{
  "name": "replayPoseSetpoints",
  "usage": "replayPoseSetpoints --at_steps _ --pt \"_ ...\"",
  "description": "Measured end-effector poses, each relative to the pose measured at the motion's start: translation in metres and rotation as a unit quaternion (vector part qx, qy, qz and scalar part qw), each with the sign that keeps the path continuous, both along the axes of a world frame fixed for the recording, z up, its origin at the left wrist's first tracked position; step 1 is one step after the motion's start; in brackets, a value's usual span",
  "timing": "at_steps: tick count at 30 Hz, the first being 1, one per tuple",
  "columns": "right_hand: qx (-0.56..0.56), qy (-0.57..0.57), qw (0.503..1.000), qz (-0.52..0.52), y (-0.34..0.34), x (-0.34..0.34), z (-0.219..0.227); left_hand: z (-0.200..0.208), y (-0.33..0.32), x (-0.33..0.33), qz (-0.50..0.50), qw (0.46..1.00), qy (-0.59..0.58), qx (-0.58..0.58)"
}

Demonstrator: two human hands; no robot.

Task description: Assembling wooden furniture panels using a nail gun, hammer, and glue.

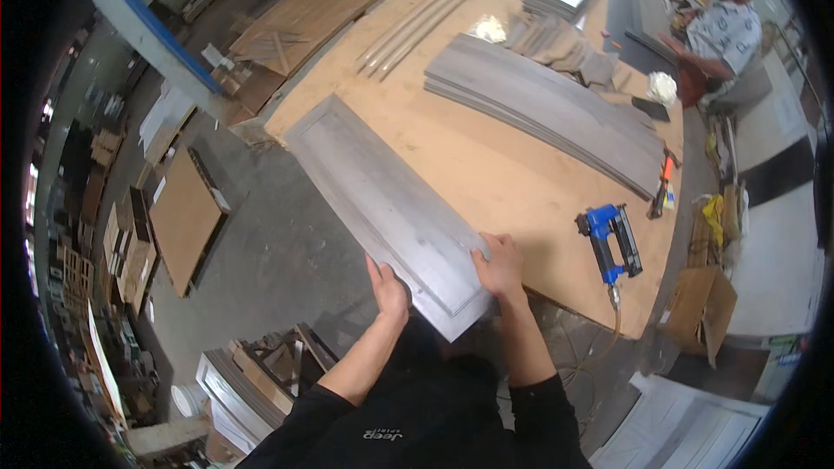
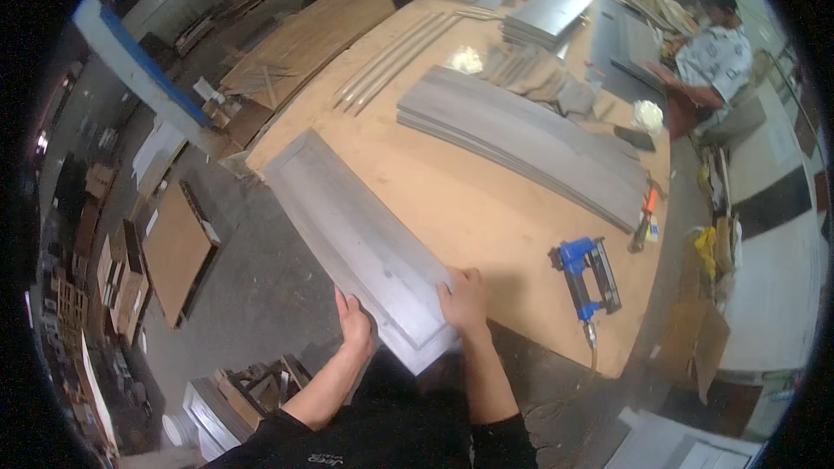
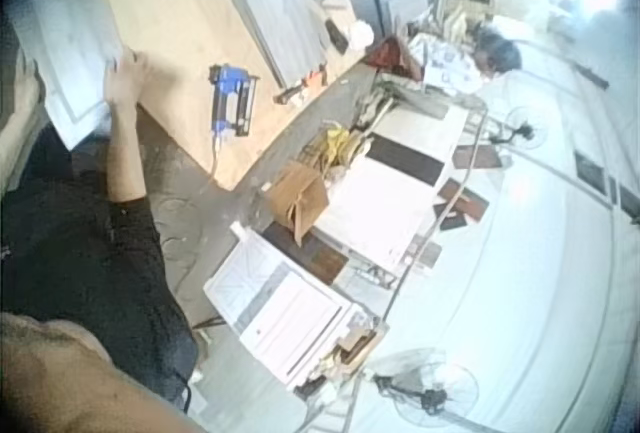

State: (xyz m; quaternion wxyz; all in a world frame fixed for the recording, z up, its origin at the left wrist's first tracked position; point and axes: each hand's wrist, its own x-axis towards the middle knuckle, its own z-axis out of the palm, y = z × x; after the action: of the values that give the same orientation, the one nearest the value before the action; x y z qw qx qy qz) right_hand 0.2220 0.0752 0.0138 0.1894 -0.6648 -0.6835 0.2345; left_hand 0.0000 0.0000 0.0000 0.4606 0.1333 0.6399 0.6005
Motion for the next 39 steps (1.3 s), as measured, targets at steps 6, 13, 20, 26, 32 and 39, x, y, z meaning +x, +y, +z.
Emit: replayPoseSetpoints --at_steps 6,13,20,26,32,39 --pt "-0.328 0.404 0.842 0.143 -0.005 -0.031 0.022 0.049 -0.033 -0.058 0.018 0.999 0.026 0.009" --pt "-0.399 0.625 0.661 0.114 0.025 -0.169 0.032 0.125 -0.047 -0.159 -0.141 0.96 0.228 -0.08" --pt "-0.412 0.691 0.593 -0.027 0.049 -0.196 0.046 0.17 -0.043 -0.278 -0.356 0.892 0.267 -0.075" --pt "-0.317 0.718 0.599 -0.16 0.012 -0.139 0.031 0.157 0.096 -0.304 -0.506 0.798 0.25 -0.208" --pt "-0.371 0.694 0.562 -0.254 -0.034 -0.152 0.026 0.089 0.279 -0.296 -0.593 0.666 0.449 -0.064" --pt "-0.263 0.679 0.603 -0.327 -0.021 -0.157 0.008 0.104 0.411 -0.156 -0.728 0.5 0.468 -0.021"
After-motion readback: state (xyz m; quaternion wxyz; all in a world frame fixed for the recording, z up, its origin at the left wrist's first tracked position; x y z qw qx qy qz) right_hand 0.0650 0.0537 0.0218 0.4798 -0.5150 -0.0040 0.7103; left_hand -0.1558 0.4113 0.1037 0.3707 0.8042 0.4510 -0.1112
